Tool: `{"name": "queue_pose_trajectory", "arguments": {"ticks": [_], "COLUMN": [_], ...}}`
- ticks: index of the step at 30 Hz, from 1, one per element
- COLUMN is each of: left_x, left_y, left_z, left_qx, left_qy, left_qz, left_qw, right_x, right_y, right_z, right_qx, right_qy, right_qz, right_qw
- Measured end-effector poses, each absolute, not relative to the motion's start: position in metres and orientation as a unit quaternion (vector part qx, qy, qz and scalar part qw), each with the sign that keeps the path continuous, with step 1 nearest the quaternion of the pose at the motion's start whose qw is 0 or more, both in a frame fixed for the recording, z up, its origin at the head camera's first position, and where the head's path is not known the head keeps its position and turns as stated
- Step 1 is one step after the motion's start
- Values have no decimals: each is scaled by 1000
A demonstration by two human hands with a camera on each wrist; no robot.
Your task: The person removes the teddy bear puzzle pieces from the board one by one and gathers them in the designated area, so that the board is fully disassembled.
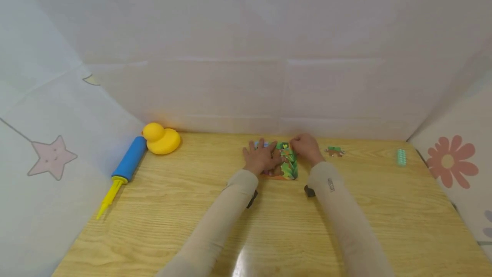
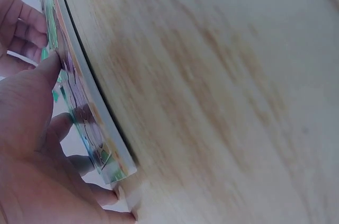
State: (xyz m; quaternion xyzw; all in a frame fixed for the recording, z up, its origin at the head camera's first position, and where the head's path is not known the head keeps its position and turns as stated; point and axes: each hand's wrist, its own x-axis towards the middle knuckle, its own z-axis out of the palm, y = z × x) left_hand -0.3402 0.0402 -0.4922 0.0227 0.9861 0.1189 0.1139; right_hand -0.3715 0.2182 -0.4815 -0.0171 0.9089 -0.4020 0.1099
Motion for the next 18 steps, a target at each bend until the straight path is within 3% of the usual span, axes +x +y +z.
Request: {"name": "queue_pose_trajectory", "arguments": {"ticks": [18], "left_x": [-339], "left_y": [42], "left_z": [-490], "left_qx": [19], "left_qy": [988], "left_qz": [105], "left_qw": [108], "right_x": [-373], "right_y": [221], "right_z": [-488], "right_qx": [12], "right_qy": [845], "right_qz": [-517], "right_qw": [135]}}
